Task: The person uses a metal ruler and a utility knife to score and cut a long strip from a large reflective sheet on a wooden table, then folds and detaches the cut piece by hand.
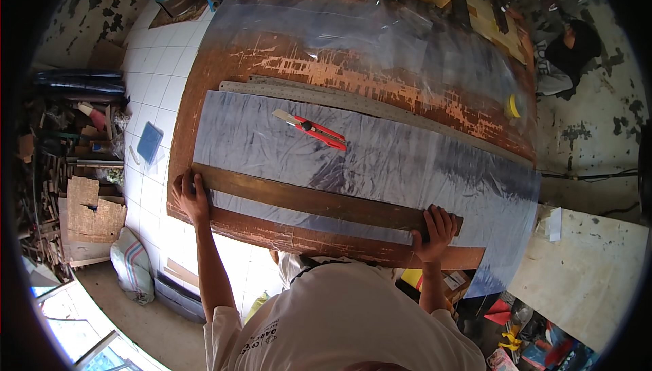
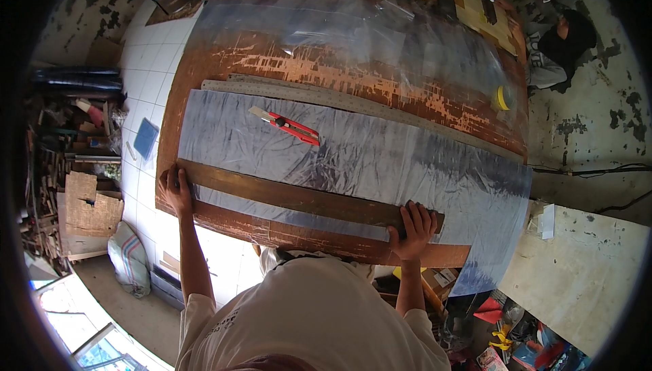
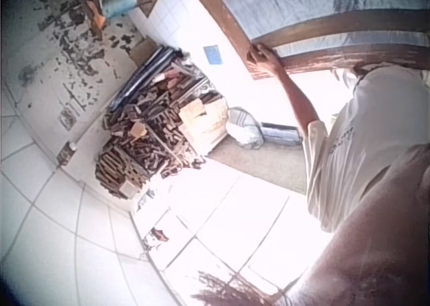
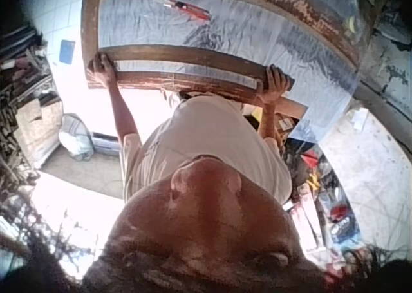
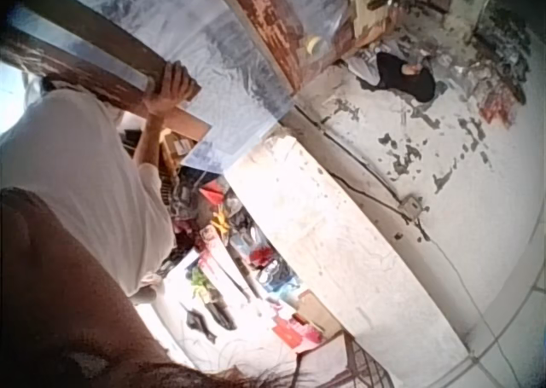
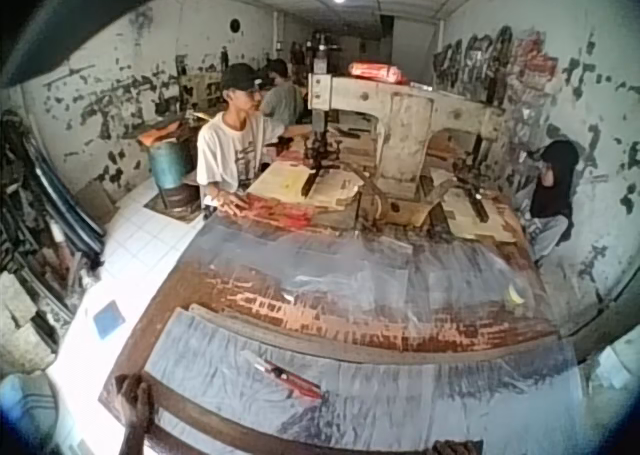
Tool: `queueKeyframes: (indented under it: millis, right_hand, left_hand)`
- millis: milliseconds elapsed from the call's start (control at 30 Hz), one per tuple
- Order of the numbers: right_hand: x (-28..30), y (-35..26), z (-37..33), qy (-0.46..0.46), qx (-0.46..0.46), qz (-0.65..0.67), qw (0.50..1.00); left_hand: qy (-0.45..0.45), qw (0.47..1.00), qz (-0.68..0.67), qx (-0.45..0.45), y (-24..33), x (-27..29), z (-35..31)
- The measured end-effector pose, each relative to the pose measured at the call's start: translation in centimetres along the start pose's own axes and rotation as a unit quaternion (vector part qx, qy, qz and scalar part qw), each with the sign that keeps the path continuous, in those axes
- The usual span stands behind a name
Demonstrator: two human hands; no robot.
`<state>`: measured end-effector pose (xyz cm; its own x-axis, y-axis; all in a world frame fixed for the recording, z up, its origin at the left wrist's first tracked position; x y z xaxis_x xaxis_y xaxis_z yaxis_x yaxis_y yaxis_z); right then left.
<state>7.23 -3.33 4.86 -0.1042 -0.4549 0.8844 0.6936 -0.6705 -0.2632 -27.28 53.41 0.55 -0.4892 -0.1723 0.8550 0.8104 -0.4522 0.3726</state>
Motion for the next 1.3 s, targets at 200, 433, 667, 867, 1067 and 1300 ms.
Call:
queueKeyframes:
  millis: [200,433,667,867,1067,1300]
  right_hand:
    - [-0.03,-0.01,-0.05,0.0,0.002,-0.001,1.0]
    - [0.06,-0.11,-0.11,-0.002,0.003,-0.001,1.0]
    - [0.27,0.01,-0.14,-0.003,0.003,0.003,1.0]
    - [0.28,-0.15,-0.08,0.001,-0.003,0.016,1.0]
    - [0.21,-0.18,-0.23,-0.01,-0.001,0.002,1.0]
    - [0.04,-0.24,-0.16,0.001,-0.004,-0.007,1.0]
  left_hand:
    - [-0.004,1.0,0.002,0.002,-0.13,-0.08,0.02]
    - [-0.002,1.0,-0.01,-0.001,0.21,0.16,0.09]
    - [-0.001,1.0,0.002,-0.006,0.49,0.23,0.07]
    - [-0.001,1.0,-0.001,-0.008,0.21,0.45,0.03]
    - [0.001,1.0,0.006,-0.006,0.51,0.41,0.17]
    - [0.001,1.0,0.017,0.0,-0.17,0.04,-0.02]
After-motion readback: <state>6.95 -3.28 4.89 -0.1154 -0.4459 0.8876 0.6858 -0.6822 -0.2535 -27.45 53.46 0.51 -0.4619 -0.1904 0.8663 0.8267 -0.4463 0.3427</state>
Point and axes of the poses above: each hand's wrist, its own z-axis towards the middle knuckle, its own x-axis out of the back of the hand, y = z × x, the point moved 6 cm from there along z, towards the middle knuckle, and after that the axes turned 3 degrees about -x, right-handed, at the moved point
